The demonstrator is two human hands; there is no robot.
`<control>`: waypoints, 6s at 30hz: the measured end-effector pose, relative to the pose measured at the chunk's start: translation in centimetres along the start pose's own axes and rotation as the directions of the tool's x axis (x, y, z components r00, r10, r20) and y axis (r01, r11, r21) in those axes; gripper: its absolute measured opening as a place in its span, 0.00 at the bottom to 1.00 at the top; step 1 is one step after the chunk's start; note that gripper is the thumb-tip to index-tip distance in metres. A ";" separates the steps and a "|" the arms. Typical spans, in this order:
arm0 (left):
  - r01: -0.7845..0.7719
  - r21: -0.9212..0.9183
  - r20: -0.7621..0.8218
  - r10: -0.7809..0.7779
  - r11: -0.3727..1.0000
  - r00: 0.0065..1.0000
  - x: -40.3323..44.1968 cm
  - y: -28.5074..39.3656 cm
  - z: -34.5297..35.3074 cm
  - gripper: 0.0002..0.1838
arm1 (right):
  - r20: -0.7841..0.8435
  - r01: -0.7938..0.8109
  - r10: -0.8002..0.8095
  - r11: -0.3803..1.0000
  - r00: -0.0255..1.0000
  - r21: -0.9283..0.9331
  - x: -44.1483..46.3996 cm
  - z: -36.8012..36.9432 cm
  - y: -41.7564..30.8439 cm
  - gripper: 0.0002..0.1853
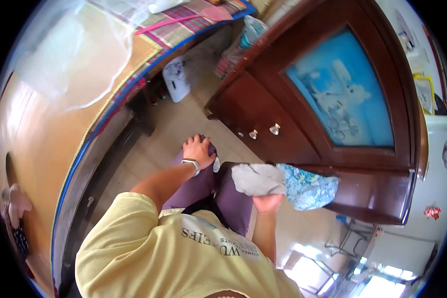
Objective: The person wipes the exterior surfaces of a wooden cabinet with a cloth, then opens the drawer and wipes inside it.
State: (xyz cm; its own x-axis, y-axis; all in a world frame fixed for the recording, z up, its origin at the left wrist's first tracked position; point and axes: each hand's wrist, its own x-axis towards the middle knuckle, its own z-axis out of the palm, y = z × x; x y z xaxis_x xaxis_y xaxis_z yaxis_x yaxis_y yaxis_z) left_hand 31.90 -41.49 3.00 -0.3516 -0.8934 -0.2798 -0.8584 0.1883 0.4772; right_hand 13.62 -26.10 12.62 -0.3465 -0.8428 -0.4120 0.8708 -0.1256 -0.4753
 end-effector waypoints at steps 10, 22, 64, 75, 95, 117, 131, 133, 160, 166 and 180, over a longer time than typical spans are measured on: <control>0.118 -0.024 -0.075 -0.120 0.993 0.990 -1.4 -3.6 -0.2 0.30 | 0.010 -0.060 0.061 0.991 0.998 -0.119 -1.4 0.4 1.9 0.22; 0.087 -0.018 0.070 -0.085 0.996 0.994 -2.5 -3.6 1.9 0.33 | 0.153 0.028 -0.024 0.999 0.988 -0.026 -3.8 -1.3 2.5 0.22; -0.470 -0.065 -0.298 0.433 0.880 0.851 12.1 20.1 4.1 0.17 | -0.039 0.162 -0.160 0.916 0.986 0.366 -8.0 -16.0 -4.6 0.23; -0.604 -0.354 -0.131 0.601 0.714 0.788 6.7 13.3 6.0 0.35 | 0.171 0.523 -0.501 0.844 0.848 -0.118 -6.4 -9.7 -14.6 0.23; -0.405 -0.006 -0.060 0.404 0.914 0.913 -0.5 -2.3 4.8 0.11 | 0.609 0.232 -0.742 -0.668 -0.280 -0.707 6.9 24.0 -28.9 0.26; -0.275 -0.093 -0.117 0.264 0.957 0.957 0.6 -2.9 4.7 0.10 | 0.974 0.152 -0.021 -0.988 -0.224 0.013 11.2 30.5 -23.8 0.22; -0.323 -0.077 -0.118 0.313 0.943 0.942 0.6 -2.6 5.5 0.09 | 0.728 0.020 -0.486 -0.837 -0.484 -0.546 4.4 14.7 -36.5 0.22; -0.368 -0.079 -0.183 0.350 0.926 0.919 0.7 -3.0 5.8 0.09 | 0.696 0.015 -0.519 -0.807 -0.497 -0.591 6.0 12.9 -35.5 0.22; -0.301 -0.058 -0.121 0.293 0.952 0.949 -0.1 -2.6 5.2 0.09 | 0.333 0.535 -0.939 -0.237 0.089 -0.811 10.6 -1.2 -20.2 0.14; -0.290 -0.136 -0.112 0.276 0.947 0.955 0.4 -3.0 5.7 0.09 | 0.362 0.735 -0.931 -0.281 -0.051 -0.617 5.9 12.6 -22.2 0.19; -0.307 -0.209 -0.101 0.292 0.928 0.951 1.0 -3.3 5.0 0.11 | 0.970 0.021 0.105 -0.993 -0.222 0.112 14.7 30.6 -17.2 0.23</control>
State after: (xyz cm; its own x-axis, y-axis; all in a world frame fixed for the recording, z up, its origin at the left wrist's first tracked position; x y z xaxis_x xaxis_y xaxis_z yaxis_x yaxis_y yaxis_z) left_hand 32.50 -40.97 -3.06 -0.5473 -0.8358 -0.0432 -0.6109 0.3637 0.7033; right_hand 4.17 -52.37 38.54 0.5061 -0.3340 0.7952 -0.8333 0.0485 0.5507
